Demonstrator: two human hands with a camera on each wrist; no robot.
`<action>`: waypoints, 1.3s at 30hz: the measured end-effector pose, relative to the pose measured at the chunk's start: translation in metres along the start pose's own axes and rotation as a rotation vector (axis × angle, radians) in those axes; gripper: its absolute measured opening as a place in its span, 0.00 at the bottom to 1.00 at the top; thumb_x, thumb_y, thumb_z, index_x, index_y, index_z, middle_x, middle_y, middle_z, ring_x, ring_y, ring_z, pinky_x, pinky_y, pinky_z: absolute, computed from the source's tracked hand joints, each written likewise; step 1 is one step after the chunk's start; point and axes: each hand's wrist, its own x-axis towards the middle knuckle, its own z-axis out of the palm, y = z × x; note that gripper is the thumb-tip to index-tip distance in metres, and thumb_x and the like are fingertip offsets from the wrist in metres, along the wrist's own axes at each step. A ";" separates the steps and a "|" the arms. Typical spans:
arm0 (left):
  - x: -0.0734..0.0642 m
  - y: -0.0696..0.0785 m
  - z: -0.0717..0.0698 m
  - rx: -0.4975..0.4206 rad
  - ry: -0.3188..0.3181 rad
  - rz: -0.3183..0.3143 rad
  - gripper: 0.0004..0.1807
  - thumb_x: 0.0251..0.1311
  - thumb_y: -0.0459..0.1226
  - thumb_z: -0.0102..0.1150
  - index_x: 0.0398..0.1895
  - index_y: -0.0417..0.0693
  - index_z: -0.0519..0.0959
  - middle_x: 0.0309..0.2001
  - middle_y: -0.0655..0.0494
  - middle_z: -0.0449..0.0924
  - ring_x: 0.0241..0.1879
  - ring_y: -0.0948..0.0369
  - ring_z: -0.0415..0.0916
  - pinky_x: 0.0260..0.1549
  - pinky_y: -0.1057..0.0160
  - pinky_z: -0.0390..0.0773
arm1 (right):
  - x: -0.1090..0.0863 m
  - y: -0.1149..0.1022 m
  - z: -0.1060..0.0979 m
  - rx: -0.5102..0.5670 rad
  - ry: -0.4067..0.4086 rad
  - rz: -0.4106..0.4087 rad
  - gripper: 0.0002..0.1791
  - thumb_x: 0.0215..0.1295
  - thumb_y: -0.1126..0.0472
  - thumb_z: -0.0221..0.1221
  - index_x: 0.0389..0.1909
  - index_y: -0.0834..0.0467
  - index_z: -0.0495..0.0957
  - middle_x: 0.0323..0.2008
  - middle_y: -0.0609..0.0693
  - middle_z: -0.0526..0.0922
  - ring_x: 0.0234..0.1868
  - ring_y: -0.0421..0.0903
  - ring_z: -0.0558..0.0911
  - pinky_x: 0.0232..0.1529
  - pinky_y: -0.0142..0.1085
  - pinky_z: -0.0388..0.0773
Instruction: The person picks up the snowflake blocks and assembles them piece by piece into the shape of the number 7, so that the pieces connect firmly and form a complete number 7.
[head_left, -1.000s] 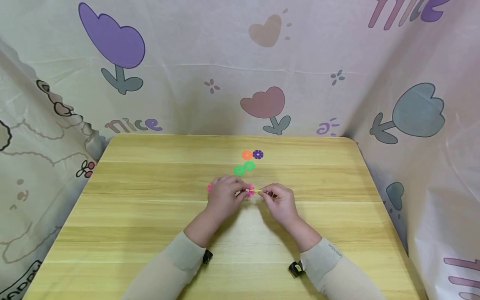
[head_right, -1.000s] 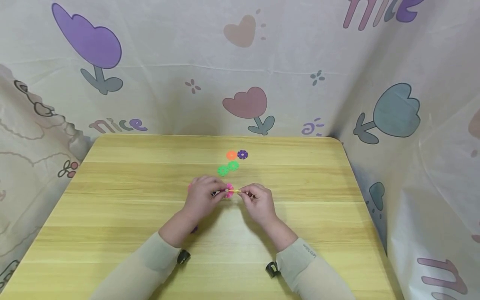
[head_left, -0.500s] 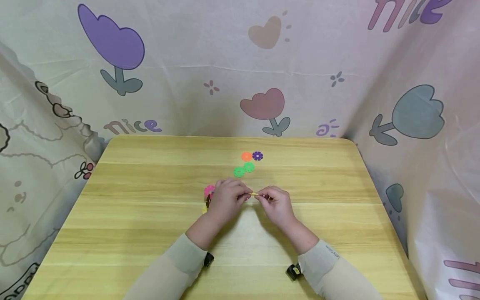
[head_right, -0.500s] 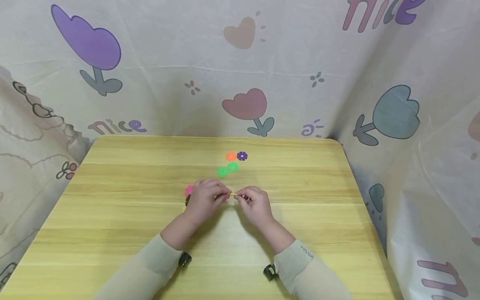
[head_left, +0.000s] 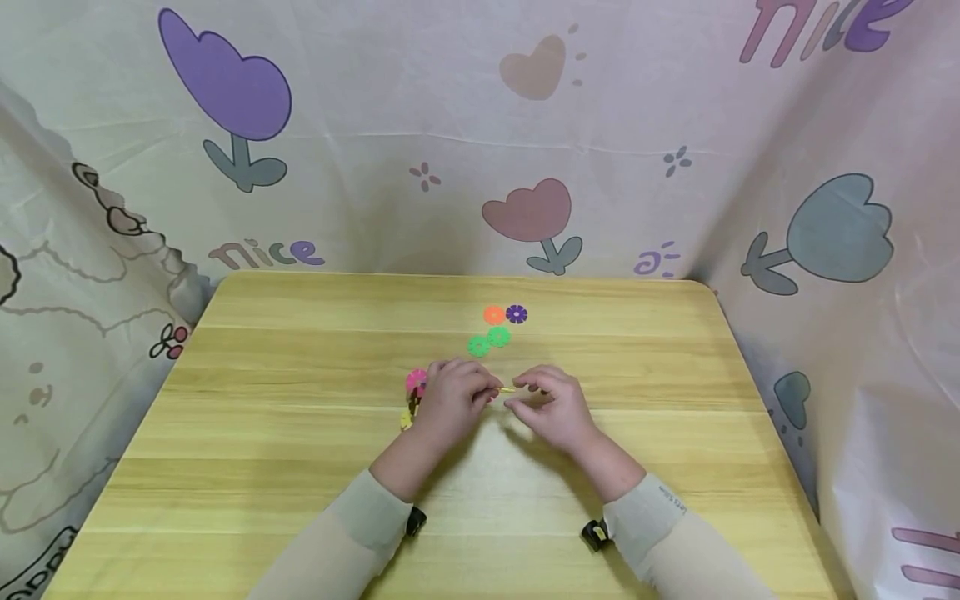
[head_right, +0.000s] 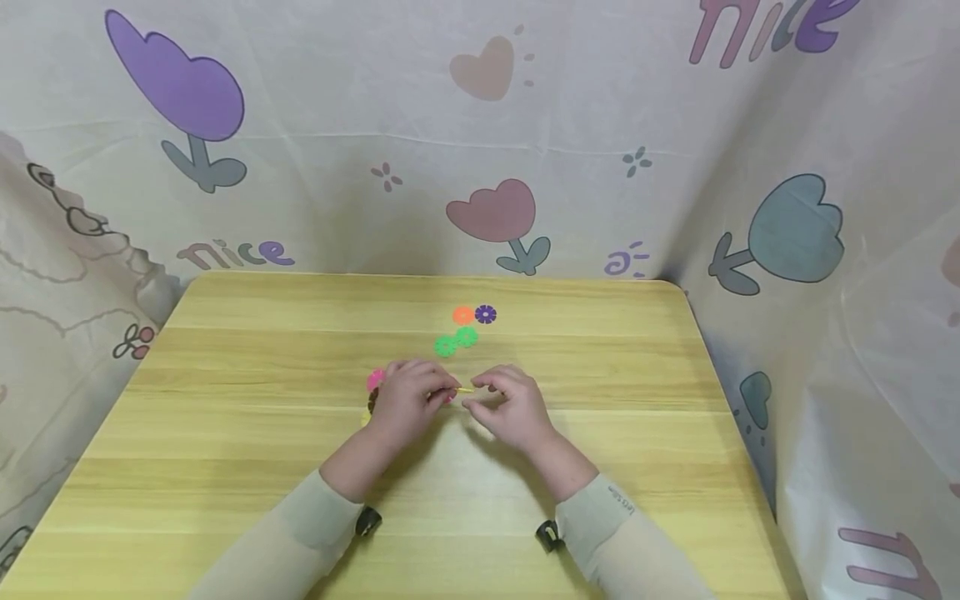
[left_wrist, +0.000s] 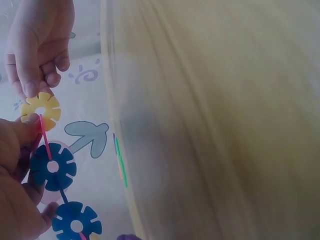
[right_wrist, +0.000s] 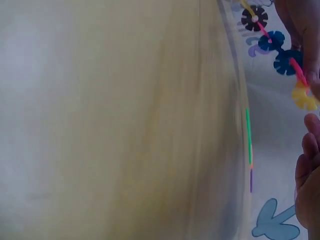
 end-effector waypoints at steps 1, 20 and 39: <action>0.000 0.000 0.000 0.003 0.003 -0.002 0.04 0.62 0.35 0.76 0.37 0.55 0.91 0.39 0.63 0.89 0.47 0.56 0.83 0.55 0.42 0.72 | 0.001 0.001 -0.002 -0.002 -0.003 -0.001 0.17 0.50 0.71 0.79 0.41 0.63 0.87 0.40 0.53 0.90 0.39 0.55 0.86 0.37 0.48 0.85; -0.001 0.000 -0.003 0.005 0.004 -0.042 0.02 0.62 0.36 0.76 0.34 0.54 0.91 0.38 0.63 0.89 0.46 0.55 0.83 0.55 0.42 0.70 | 0.031 0.026 -0.007 -0.247 0.070 0.020 0.20 0.56 0.68 0.77 0.48 0.68 0.85 0.41 0.58 0.88 0.43 0.57 0.85 0.47 0.50 0.83; -0.001 -0.002 -0.005 0.022 0.003 -0.029 0.04 0.62 0.35 0.76 0.35 0.57 0.91 0.38 0.64 0.89 0.46 0.56 0.82 0.57 0.42 0.70 | 0.061 0.055 -0.002 -0.370 -0.129 0.439 0.35 0.68 0.55 0.72 0.70 0.68 0.73 0.58 0.60 0.81 0.62 0.60 0.78 0.67 0.51 0.73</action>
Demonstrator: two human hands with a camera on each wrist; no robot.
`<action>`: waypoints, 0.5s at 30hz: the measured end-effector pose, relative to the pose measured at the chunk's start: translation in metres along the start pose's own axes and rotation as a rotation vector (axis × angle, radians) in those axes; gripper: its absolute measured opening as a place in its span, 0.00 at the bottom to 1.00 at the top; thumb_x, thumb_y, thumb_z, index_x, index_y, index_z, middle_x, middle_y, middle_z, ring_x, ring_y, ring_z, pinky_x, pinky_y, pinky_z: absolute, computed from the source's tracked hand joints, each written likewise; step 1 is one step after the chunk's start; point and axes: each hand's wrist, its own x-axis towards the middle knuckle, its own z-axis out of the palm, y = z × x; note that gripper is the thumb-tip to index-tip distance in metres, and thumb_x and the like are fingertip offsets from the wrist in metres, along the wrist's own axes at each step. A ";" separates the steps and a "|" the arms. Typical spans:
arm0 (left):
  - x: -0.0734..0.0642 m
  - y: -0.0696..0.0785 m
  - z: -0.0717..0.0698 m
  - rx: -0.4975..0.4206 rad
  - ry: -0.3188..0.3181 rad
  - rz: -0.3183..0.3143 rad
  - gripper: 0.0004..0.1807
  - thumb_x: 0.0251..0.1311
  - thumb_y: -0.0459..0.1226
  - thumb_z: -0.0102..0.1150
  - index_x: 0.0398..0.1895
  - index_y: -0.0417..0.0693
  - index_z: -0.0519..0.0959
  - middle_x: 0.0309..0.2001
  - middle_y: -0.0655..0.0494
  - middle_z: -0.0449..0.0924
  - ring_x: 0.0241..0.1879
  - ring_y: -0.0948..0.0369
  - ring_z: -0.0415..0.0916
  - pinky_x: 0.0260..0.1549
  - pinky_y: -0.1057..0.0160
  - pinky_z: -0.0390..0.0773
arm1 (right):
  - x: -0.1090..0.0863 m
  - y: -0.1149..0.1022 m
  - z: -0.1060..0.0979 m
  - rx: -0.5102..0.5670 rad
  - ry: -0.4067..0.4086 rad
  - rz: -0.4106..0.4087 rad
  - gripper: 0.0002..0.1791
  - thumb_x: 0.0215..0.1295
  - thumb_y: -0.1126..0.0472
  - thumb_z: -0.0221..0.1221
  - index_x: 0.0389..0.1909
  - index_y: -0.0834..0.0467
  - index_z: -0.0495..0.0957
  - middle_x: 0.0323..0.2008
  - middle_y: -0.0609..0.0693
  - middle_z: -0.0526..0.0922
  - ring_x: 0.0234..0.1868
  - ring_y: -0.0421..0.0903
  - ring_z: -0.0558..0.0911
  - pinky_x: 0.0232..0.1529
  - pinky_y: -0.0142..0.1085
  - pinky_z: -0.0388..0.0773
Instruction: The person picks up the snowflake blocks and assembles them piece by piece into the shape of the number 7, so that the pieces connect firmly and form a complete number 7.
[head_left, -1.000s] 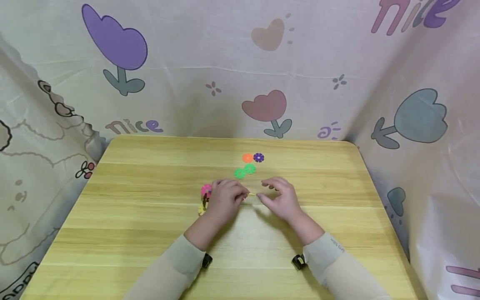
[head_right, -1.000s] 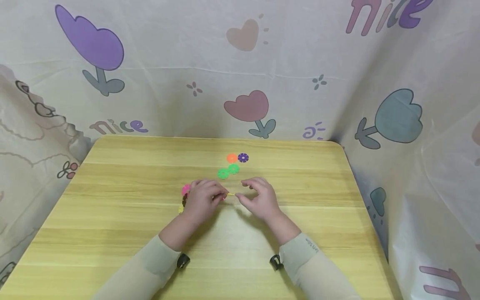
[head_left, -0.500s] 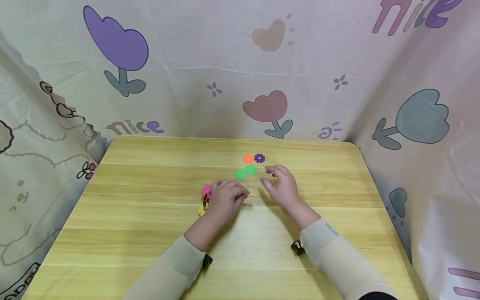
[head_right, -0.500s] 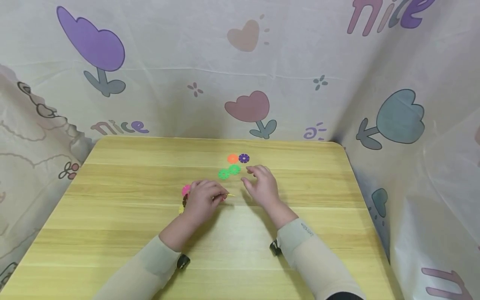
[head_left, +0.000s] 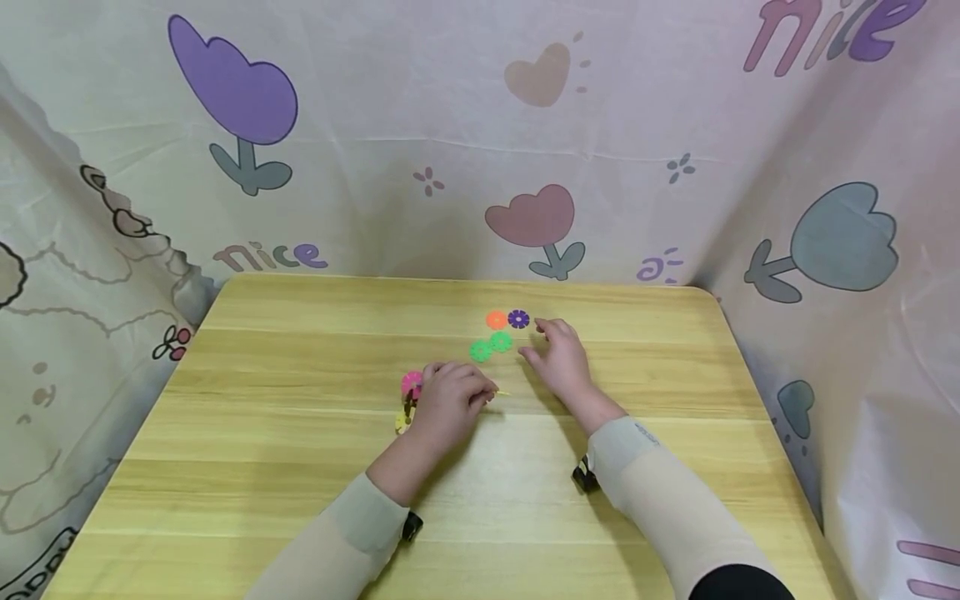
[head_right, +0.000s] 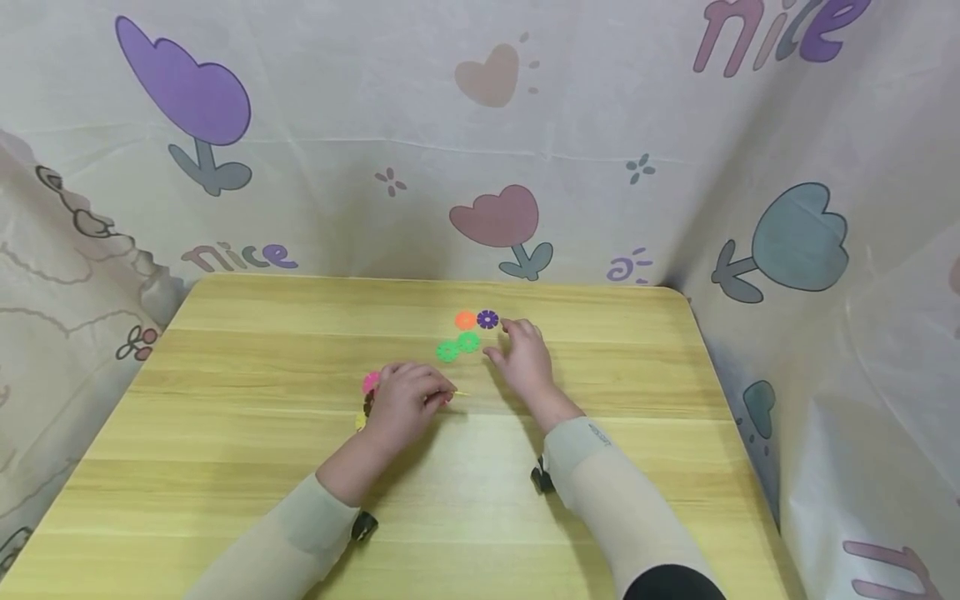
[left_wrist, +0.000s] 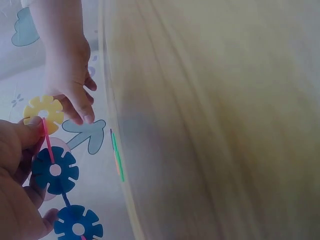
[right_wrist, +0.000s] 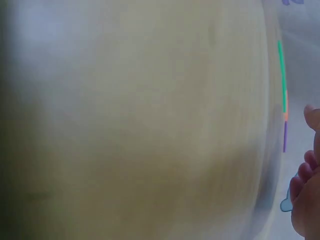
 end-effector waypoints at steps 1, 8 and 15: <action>0.000 0.000 0.000 0.000 -0.003 -0.003 0.04 0.63 0.35 0.76 0.35 0.56 0.91 0.38 0.64 0.89 0.46 0.56 0.82 0.57 0.42 0.69 | 0.002 0.000 0.001 -0.003 -0.009 0.013 0.36 0.68 0.55 0.72 0.70 0.68 0.73 0.59 0.60 0.80 0.62 0.60 0.77 0.67 0.51 0.73; -0.001 -0.001 -0.001 0.001 0.008 -0.005 0.04 0.61 0.35 0.76 0.34 0.56 0.91 0.38 0.64 0.89 0.45 0.56 0.82 0.56 0.42 0.69 | 0.015 0.006 0.006 -0.031 -0.036 0.088 0.34 0.70 0.53 0.71 0.69 0.68 0.73 0.61 0.62 0.79 0.63 0.61 0.77 0.69 0.52 0.71; -0.002 0.000 -0.003 -0.019 -0.012 -0.021 0.04 0.61 0.35 0.76 0.34 0.56 0.91 0.38 0.64 0.89 0.45 0.56 0.82 0.58 0.41 0.69 | 0.023 0.011 0.011 -0.017 -0.053 0.167 0.37 0.70 0.50 0.71 0.70 0.68 0.73 0.64 0.64 0.77 0.67 0.62 0.74 0.72 0.52 0.68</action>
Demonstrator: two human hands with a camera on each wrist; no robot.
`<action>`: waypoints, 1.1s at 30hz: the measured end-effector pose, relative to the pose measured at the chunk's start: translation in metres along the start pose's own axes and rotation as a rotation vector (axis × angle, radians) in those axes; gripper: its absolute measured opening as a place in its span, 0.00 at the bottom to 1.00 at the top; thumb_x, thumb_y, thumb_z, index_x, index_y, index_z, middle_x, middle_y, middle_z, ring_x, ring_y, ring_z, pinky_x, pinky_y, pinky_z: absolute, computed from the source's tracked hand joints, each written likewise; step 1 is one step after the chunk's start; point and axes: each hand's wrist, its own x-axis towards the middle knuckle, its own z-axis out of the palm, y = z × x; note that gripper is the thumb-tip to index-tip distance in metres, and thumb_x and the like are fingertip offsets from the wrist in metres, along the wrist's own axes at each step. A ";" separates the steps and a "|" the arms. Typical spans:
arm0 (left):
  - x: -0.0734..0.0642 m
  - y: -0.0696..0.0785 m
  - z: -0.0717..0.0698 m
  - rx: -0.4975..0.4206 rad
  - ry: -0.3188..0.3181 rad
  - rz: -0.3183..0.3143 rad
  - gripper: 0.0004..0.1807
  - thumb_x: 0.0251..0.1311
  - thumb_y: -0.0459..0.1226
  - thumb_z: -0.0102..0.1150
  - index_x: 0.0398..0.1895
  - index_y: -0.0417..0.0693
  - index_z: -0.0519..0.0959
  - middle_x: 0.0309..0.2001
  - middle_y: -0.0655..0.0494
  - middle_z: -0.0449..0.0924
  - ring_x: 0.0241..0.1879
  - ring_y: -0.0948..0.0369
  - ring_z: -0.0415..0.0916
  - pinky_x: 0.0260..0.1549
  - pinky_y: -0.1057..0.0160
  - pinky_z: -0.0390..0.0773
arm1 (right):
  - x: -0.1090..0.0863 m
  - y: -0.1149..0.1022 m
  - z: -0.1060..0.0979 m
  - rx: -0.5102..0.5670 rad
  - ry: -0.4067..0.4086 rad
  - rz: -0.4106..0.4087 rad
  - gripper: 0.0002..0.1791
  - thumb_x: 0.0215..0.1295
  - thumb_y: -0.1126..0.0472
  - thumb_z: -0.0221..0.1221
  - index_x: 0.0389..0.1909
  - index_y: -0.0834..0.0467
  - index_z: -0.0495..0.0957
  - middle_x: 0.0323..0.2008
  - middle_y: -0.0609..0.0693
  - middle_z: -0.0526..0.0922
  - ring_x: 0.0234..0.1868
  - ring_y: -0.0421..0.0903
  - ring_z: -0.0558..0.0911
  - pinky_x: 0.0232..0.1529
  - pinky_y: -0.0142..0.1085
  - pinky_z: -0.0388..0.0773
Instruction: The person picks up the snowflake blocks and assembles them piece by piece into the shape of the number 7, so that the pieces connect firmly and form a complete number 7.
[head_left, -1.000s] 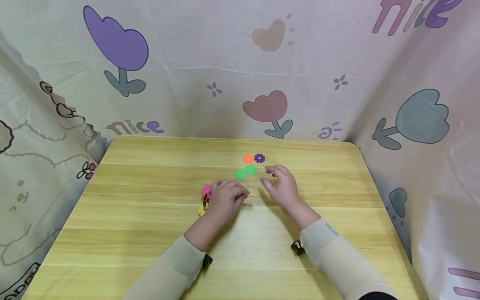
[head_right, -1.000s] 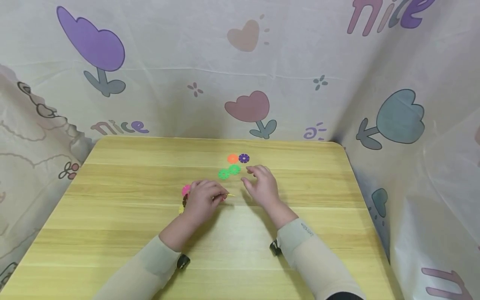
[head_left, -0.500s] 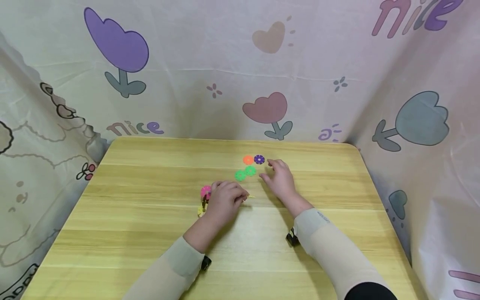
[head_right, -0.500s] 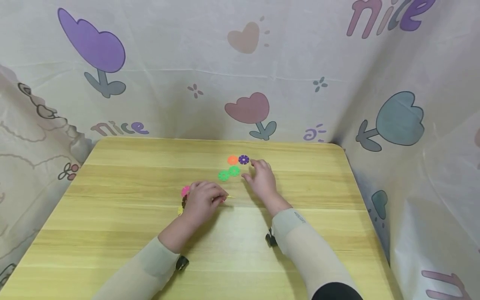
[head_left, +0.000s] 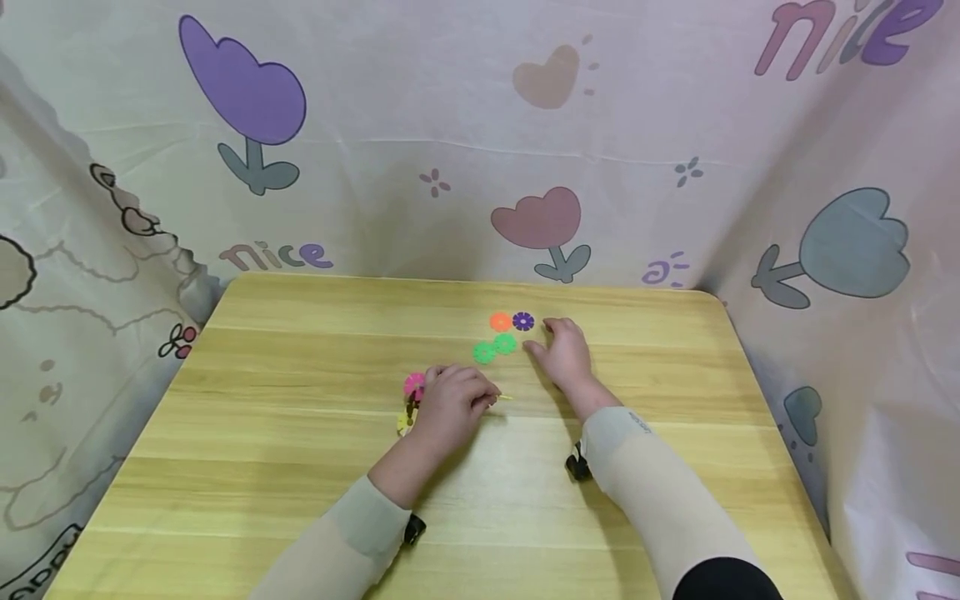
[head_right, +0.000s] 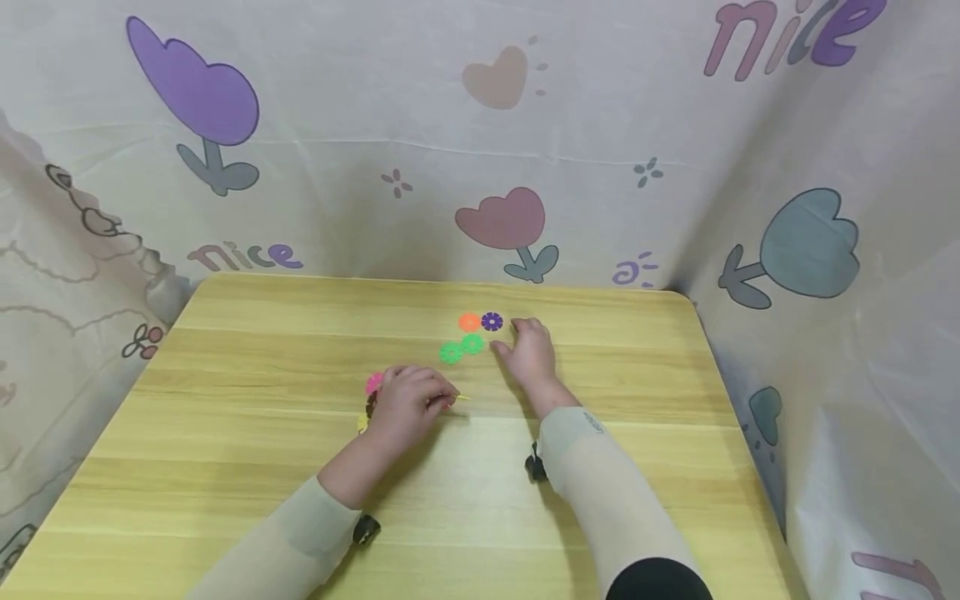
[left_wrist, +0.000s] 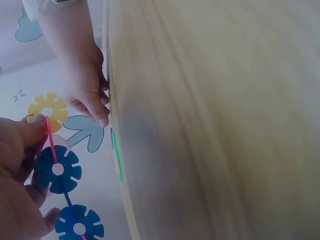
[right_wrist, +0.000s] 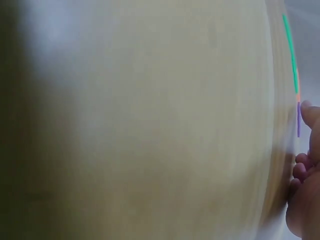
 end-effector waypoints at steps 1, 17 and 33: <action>0.000 0.000 0.000 -0.002 -0.004 0.000 0.04 0.62 0.35 0.76 0.35 0.56 0.91 0.38 0.64 0.89 0.45 0.56 0.82 0.58 0.40 0.69 | 0.001 0.000 0.000 0.002 0.002 0.008 0.37 0.70 0.50 0.71 0.71 0.68 0.73 0.65 0.64 0.77 0.68 0.62 0.74 0.72 0.52 0.67; -0.002 -0.005 0.002 0.004 0.003 0.016 0.05 0.62 0.35 0.76 0.35 0.57 0.91 0.38 0.65 0.89 0.45 0.57 0.82 0.58 0.42 0.69 | 0.016 -0.012 0.000 -0.085 -0.057 0.064 0.37 0.72 0.45 0.68 0.74 0.60 0.73 0.63 0.65 0.77 0.64 0.63 0.75 0.67 0.55 0.71; -0.002 -0.006 0.002 0.020 -0.012 0.025 0.04 0.63 0.36 0.75 0.36 0.58 0.91 0.38 0.67 0.88 0.45 0.59 0.82 0.59 0.42 0.69 | 0.024 -0.027 0.002 -0.152 -0.066 0.162 0.28 0.72 0.44 0.67 0.66 0.56 0.82 0.58 0.62 0.80 0.59 0.63 0.76 0.57 0.57 0.75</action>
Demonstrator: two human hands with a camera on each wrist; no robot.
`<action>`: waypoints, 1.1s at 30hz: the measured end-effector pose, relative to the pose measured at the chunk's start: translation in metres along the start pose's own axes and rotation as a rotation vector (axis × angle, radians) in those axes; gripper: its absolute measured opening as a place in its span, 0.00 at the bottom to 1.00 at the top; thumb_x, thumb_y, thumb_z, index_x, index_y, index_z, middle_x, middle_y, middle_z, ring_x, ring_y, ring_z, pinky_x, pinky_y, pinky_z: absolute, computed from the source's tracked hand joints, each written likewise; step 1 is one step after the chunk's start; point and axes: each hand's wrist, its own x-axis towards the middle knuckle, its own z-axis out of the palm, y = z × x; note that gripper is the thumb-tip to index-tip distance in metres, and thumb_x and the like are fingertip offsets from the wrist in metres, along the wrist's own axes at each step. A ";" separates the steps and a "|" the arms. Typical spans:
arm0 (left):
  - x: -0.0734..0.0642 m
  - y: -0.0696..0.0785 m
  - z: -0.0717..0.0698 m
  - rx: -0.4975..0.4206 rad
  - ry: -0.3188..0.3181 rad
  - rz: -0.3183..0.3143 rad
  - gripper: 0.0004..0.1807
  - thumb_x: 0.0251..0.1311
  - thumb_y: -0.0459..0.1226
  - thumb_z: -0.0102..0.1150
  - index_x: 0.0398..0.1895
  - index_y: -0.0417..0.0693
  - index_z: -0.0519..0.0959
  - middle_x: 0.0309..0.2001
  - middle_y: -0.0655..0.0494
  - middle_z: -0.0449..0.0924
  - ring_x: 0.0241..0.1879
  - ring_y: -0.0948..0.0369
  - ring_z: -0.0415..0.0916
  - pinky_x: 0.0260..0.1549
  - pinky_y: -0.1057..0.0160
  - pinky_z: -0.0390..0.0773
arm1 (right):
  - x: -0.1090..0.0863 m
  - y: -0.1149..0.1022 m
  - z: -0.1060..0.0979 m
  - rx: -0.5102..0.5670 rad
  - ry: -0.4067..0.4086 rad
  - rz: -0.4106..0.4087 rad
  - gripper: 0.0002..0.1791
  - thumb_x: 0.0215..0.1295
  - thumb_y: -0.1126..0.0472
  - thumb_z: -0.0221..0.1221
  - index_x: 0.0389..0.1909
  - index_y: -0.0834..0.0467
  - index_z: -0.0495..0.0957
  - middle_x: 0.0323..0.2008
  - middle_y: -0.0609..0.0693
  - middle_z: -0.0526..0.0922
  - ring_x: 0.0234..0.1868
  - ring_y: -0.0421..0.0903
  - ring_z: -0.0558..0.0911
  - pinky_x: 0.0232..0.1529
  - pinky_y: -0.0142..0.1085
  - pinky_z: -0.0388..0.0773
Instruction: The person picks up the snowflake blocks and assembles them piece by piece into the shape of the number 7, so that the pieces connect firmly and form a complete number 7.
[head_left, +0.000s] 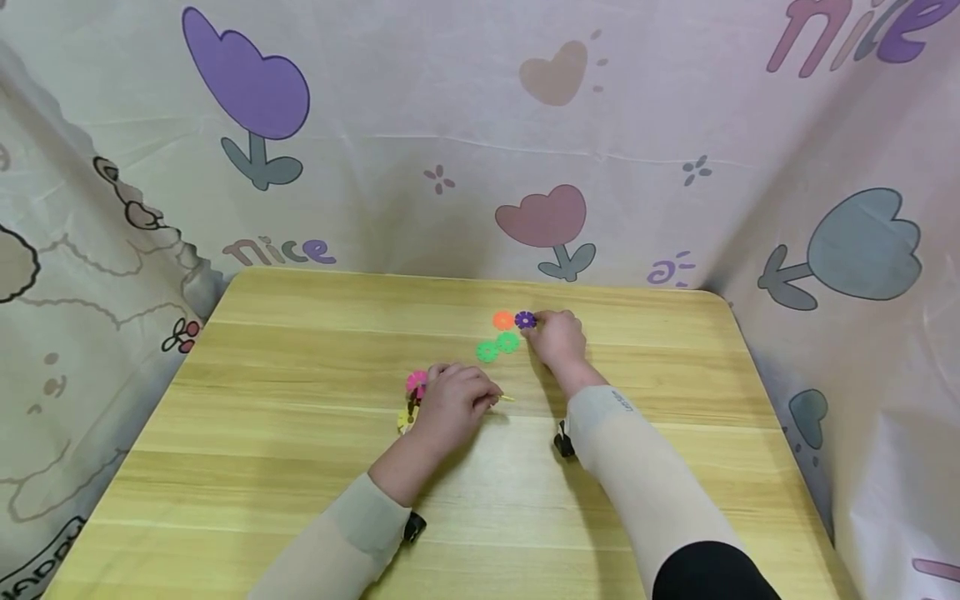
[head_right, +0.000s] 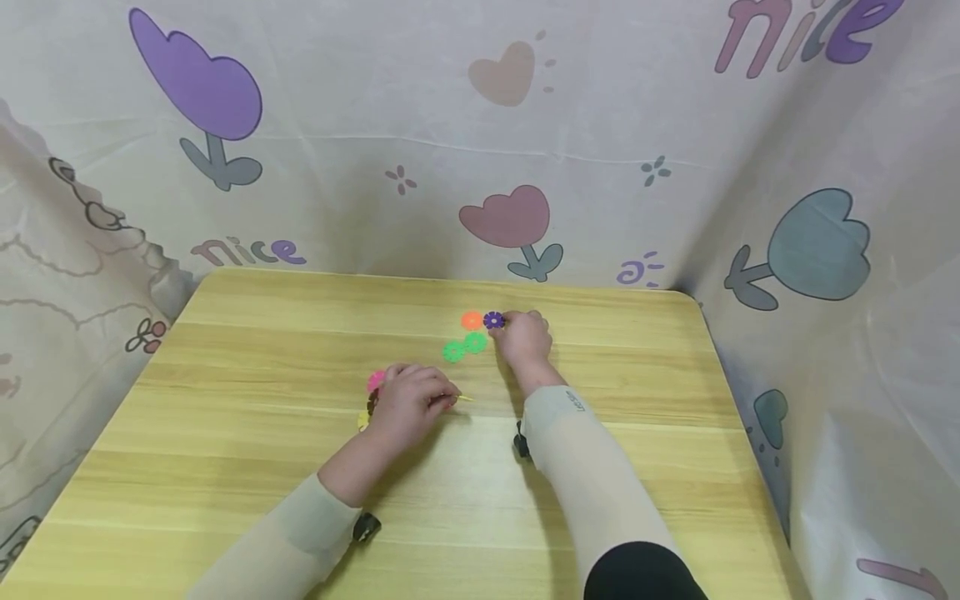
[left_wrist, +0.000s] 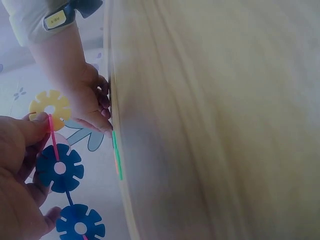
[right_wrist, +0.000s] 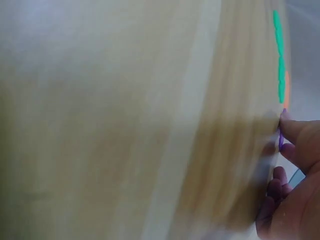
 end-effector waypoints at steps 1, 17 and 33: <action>0.000 0.000 0.000 0.002 0.003 0.002 0.04 0.63 0.36 0.75 0.36 0.58 0.91 0.38 0.67 0.88 0.45 0.59 0.82 0.58 0.42 0.69 | 0.000 -0.001 0.000 0.005 -0.001 0.006 0.28 0.72 0.44 0.67 0.65 0.56 0.83 0.58 0.62 0.80 0.59 0.63 0.76 0.57 0.57 0.75; 0.000 -0.001 -0.002 -0.002 -0.014 0.009 0.04 0.63 0.36 0.76 0.35 0.57 0.91 0.37 0.66 0.88 0.43 0.57 0.81 0.58 0.41 0.69 | 0.004 -0.012 0.001 -0.022 0.001 0.072 0.34 0.77 0.39 0.60 0.76 0.52 0.73 0.65 0.64 0.77 0.63 0.67 0.75 0.61 0.62 0.72; -0.001 -0.004 -0.002 -0.011 0.004 0.011 0.05 0.63 0.35 0.75 0.35 0.58 0.91 0.38 0.66 0.88 0.43 0.57 0.81 0.57 0.41 0.69 | 0.004 -0.011 0.003 -0.033 0.000 0.069 0.28 0.77 0.40 0.59 0.69 0.51 0.81 0.59 0.63 0.76 0.59 0.63 0.75 0.57 0.60 0.73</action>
